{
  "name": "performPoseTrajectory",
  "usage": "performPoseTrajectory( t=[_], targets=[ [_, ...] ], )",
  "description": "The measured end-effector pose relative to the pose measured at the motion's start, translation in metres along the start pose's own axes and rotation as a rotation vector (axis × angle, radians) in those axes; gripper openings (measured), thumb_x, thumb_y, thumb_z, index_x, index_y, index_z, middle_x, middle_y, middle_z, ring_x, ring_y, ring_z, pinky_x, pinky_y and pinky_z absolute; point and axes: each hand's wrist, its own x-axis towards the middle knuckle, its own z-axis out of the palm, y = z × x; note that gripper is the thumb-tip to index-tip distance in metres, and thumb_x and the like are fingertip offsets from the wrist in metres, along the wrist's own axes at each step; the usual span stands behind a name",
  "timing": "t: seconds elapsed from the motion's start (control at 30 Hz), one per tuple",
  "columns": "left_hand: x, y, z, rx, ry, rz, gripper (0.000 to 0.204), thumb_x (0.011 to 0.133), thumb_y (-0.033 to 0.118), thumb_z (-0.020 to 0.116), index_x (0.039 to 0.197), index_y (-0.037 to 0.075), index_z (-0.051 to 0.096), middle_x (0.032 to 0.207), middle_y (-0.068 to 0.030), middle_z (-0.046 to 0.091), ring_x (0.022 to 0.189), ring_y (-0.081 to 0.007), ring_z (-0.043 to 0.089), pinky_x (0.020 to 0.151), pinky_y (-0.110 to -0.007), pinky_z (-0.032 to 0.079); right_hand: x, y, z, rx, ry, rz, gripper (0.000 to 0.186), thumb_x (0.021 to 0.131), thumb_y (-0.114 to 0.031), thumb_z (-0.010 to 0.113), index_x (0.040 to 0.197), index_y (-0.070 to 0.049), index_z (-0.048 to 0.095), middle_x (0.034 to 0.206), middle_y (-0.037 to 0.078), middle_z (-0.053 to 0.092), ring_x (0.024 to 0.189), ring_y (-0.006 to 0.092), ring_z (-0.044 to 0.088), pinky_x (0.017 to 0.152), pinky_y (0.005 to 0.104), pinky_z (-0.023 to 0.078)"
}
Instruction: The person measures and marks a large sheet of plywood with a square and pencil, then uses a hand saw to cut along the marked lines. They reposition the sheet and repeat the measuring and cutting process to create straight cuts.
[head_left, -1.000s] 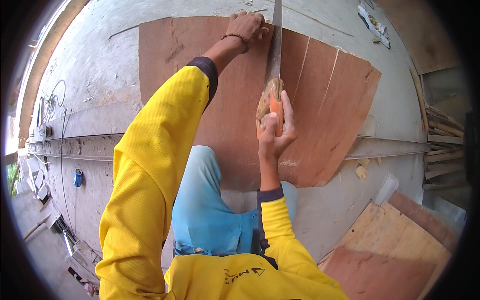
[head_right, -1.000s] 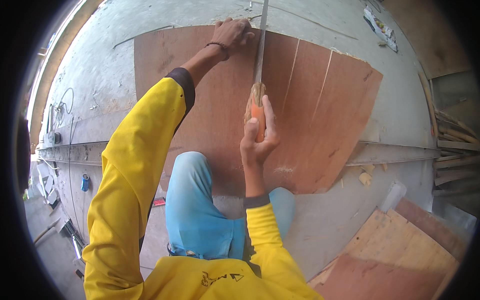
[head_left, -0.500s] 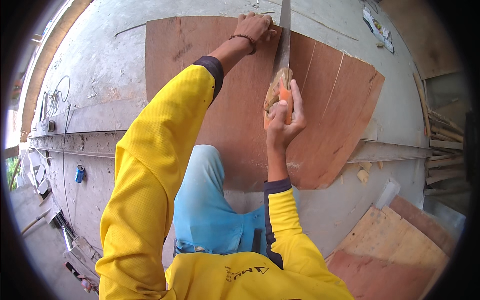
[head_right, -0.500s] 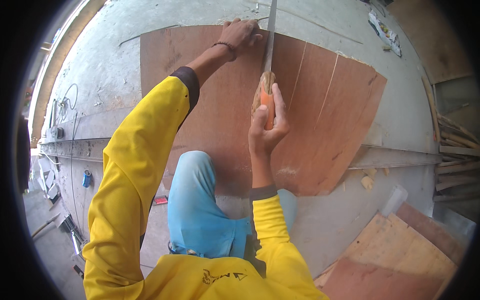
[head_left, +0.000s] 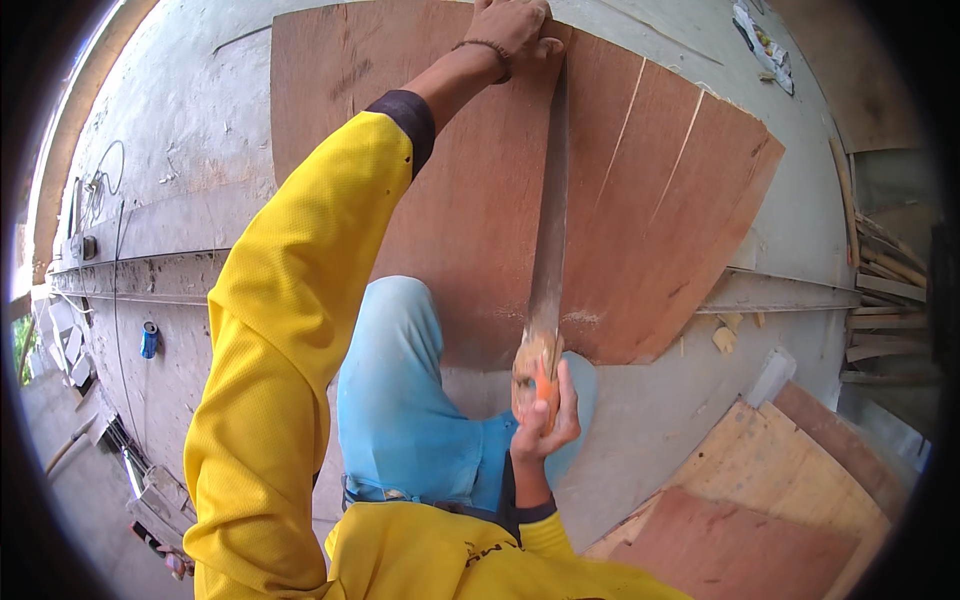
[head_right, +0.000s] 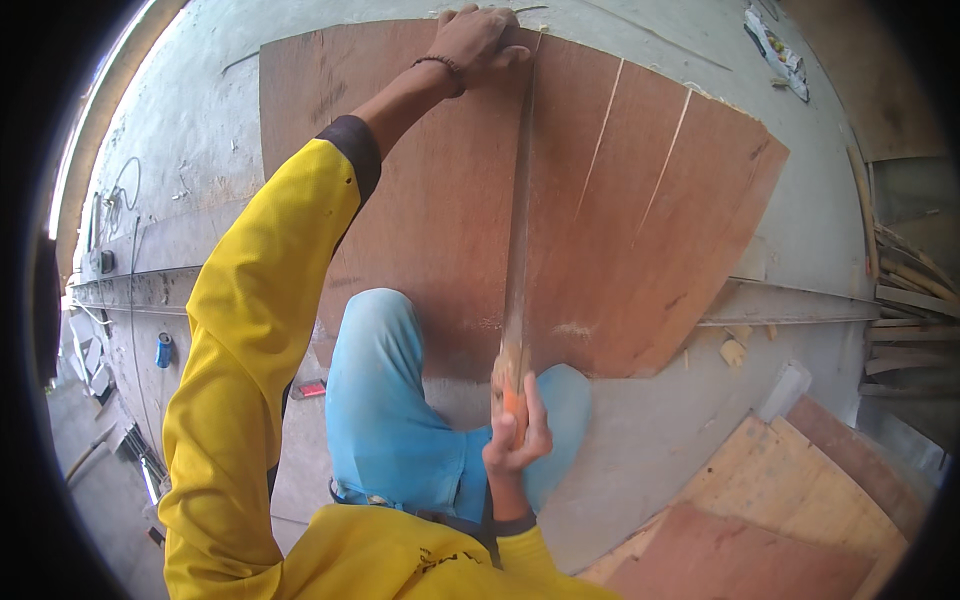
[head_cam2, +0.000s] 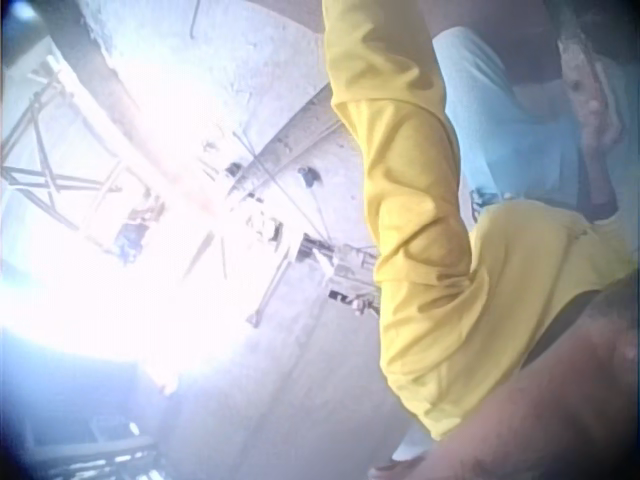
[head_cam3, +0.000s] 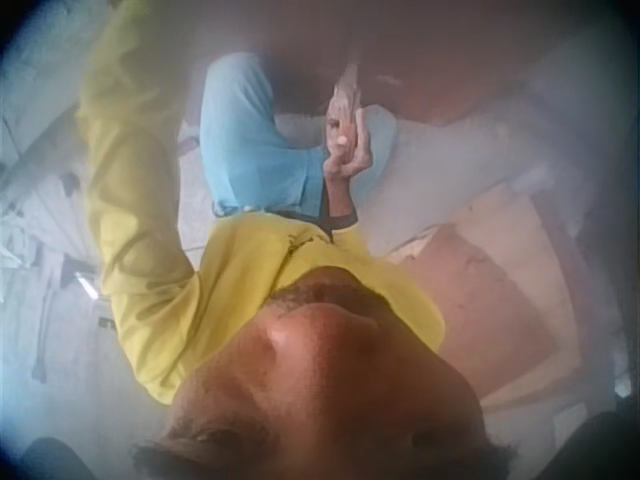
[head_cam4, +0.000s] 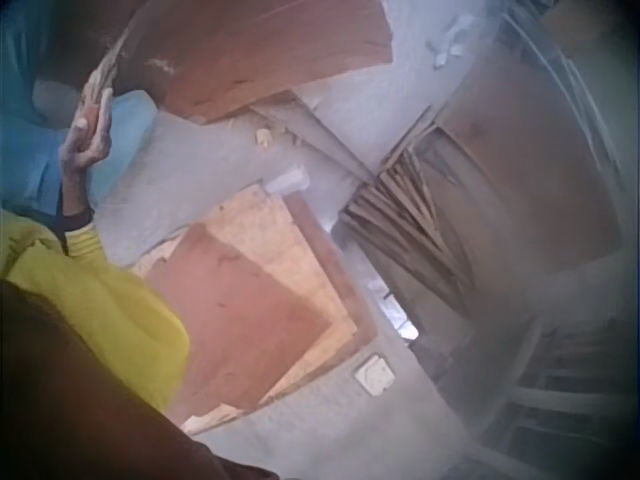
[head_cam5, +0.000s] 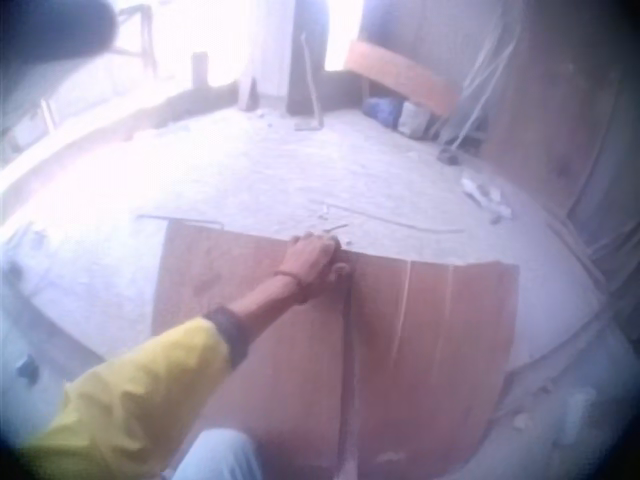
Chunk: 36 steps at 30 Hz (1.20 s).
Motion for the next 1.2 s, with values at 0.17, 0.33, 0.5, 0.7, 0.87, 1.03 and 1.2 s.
performPoseTrajectory(
  t=[0.17, 0.33, 0.5, 0.7, 0.87, 1.03, 1.2],
  targets=[
    [0.008, -0.020, 0.017, 0.114, 0.109, 0.050, 0.039, 0.089, 0.042, 0.069, 0.111, 0.011, 0.065, 0.105, -0.0108, 0.071, 0.112, -0.0315, 0.059, 0.101, -0.049, 0.035, 0.145, 0.017, 0.082, 0.051, 0.014, -0.079, 0.054, 0.102, -0.031, 0.051, 0.141, 0.006, 0.053, 0.119, 0.017, 0.066, 0.094, 0.0189, 0.058, 0.081, 0.0315, 0.048],
    [-0.003, -0.011, 0.014, 0.109, 0.029, 0.007, 0.036, 0.089, 0.041, 0.069, 0.110, 0.011, 0.066, 0.105, -0.0104, 0.071, 0.112, -0.0316, 0.059, 0.101, -0.049, 0.035, 0.105, 0.015, 0.064, -0.018, -0.021, -0.075, 0.057, 0.102, -0.035, 0.052, 0.142, 0.007, 0.052, 0.111, 0.015, 0.067, 0.083, 0.0166, 0.057, 0.076, 0.0310, 0.047],
    [-0.003, -0.009, 0.018, 0.104, 0.117, 0.037, 0.036, 0.089, 0.040, 0.070, 0.109, 0.010, 0.065, 0.106, -0.0107, 0.071, 0.111, -0.0323, 0.059, 0.100, -0.050, 0.036, -0.029, -0.028, -0.007, -0.014, -0.052, 0.062, 0.064, 0.101, -0.038, 0.049, 0.136, 0.015, 0.051, 0.122, 0.027, 0.068, 0.118, 0.0343, 0.066, 0.101, 0.0425, 0.051],
    [-0.002, 0.007, 0.009, 0.093, 0.076, 0.010, 0.038, 0.090, 0.040, 0.069, 0.112, 0.010, 0.064, 0.112, -0.0098, 0.070, 0.114, -0.0315, 0.058, 0.100, -0.049, 0.036, 0.130, 0.031, 0.073, 0.019, -0.003, -0.032, 0.058, 0.101, -0.036, 0.052, 0.143, 0.005, 0.052, 0.117, 0.016, 0.070, 0.072, 0.0117, 0.054, 0.066, 0.0263, 0.048],
    [-0.008, -0.007, 0.013, 0.071, 0.082, -0.010, 0.041, 0.084, 0.045, 0.074, 0.110, 0.013, 0.068, 0.113, -0.0085, 0.072, 0.117, -0.0291, 0.058, 0.101, -0.047, 0.037, 0.053, 0.009, 0.037, -0.098, -0.014, -0.068, 0.064, 0.100, -0.041, 0.052, 0.140, 0.009, 0.052, 0.124, 0.022, 0.068, 0.094, 0.0231, 0.070, 0.087, 0.0367, 0.055],
    [-0.006, 0.004, 0.008, 0.072, 0.093, 0.016, 0.038, 0.090, 0.038, 0.069, 0.113, 0.009, 0.064, 0.109, -0.0103, 0.070, 0.113, -0.0312, 0.058, 0.101, -0.048, 0.037, -0.024, -0.017, -0.024, -0.114, -0.058, 0.000, 0.058, 0.103, -0.038, 0.051, 0.135, 0.011, 0.054, 0.121, 0.029, 0.067, 0.107, 0.0333, 0.071, 0.084, 0.0401, 0.060],
    [-0.003, 0.001, 0.006, 0.075, 0.097, 0.010, 0.038, 0.090, 0.038, 0.068, 0.114, 0.009, 0.064, 0.108, -0.0106, 0.070, 0.113, -0.0313, 0.058, 0.101, -0.048, 0.037, 0.144, 0.026, 0.080, 0.058, -0.043, -0.067, 0.052, 0.101, -0.027, 0.052, 0.144, 0.004, 0.051, 0.103, 0.007, 0.065, 0.069, 0.0061, 0.049, 0.061, 0.0239, 0.043]
  ],
)
